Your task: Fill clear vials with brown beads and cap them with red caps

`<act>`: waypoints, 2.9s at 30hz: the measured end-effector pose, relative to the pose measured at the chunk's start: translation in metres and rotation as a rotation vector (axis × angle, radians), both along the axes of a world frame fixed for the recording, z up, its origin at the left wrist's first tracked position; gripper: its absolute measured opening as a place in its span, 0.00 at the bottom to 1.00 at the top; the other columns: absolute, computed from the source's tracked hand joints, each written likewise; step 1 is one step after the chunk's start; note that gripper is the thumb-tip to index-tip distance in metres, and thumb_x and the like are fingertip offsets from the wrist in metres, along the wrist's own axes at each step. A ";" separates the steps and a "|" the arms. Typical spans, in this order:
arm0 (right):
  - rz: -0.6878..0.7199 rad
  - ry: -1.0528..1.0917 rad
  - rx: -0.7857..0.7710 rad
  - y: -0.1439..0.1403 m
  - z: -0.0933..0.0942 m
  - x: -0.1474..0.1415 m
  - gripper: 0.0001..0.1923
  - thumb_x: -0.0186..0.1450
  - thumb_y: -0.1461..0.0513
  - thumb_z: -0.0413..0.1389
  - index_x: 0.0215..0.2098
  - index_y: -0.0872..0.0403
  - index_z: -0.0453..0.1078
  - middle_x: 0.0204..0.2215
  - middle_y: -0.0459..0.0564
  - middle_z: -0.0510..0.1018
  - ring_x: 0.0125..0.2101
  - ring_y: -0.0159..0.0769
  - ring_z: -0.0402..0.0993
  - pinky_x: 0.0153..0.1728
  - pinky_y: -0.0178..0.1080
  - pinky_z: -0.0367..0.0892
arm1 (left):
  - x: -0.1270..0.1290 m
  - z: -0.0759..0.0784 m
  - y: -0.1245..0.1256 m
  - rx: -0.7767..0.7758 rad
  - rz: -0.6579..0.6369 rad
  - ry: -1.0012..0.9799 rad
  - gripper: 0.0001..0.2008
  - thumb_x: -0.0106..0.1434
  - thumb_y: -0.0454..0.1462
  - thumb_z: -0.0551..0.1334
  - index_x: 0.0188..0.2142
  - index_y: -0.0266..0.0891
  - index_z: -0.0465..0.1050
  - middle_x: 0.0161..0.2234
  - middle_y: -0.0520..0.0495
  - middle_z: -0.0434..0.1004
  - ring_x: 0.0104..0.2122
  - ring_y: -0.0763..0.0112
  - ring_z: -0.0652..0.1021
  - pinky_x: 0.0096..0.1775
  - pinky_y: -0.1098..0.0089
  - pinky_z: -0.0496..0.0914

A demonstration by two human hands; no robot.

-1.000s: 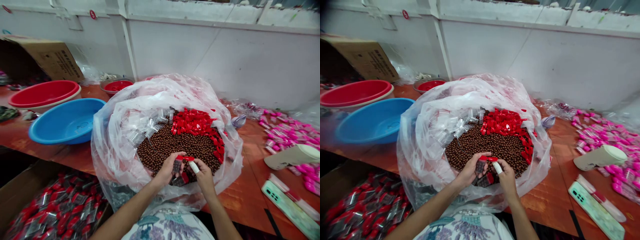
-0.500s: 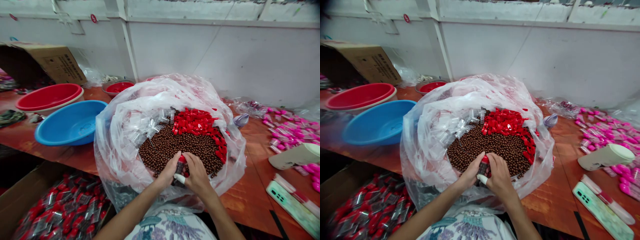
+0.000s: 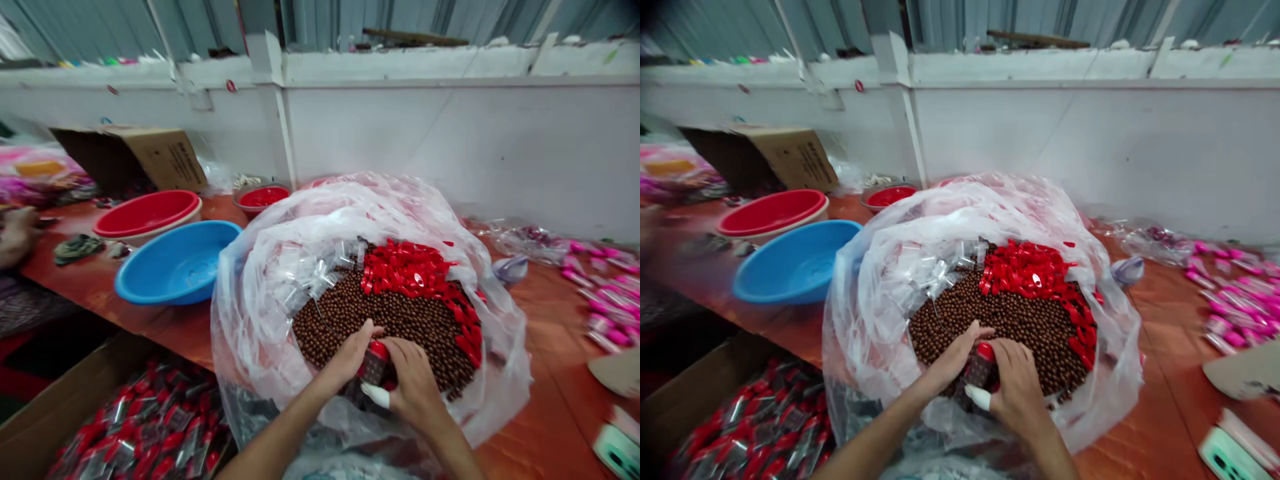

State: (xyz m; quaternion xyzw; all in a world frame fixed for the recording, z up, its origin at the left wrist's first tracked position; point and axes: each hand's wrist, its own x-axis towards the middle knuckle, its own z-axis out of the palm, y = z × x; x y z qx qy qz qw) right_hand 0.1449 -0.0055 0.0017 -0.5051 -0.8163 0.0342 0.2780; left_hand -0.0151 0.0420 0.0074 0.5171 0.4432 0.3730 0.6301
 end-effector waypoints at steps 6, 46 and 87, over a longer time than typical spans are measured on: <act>0.092 -0.072 -0.291 0.003 -0.005 0.032 0.36 0.53 0.48 0.57 0.58 0.49 0.56 0.51 0.54 0.68 0.51 0.48 0.63 0.51 0.50 0.57 | -0.053 0.010 0.082 0.572 0.284 0.714 0.15 0.61 0.36 0.53 0.46 0.38 0.69 0.43 0.44 0.70 0.44 0.66 0.70 0.48 0.65 0.63; -0.184 0.442 -0.105 0.122 -0.031 0.037 0.19 0.59 0.67 0.45 0.45 0.53 0.69 0.42 0.52 0.74 0.44 0.37 0.69 0.48 0.46 0.64 | 0.001 -0.028 0.101 0.191 0.013 0.287 0.17 0.51 0.41 0.63 0.40 0.35 0.75 0.34 0.46 0.77 0.32 0.67 0.74 0.35 0.68 0.67; -0.099 0.582 -0.316 0.037 0.010 0.000 0.13 0.64 0.58 0.48 0.39 0.52 0.72 0.35 0.51 0.73 0.38 0.38 0.69 0.42 0.41 0.65 | -0.009 -0.010 -0.001 -0.109 -0.097 -0.166 0.21 0.53 0.40 0.64 0.46 0.35 0.72 0.42 0.44 0.75 0.36 0.67 0.75 0.40 0.67 0.69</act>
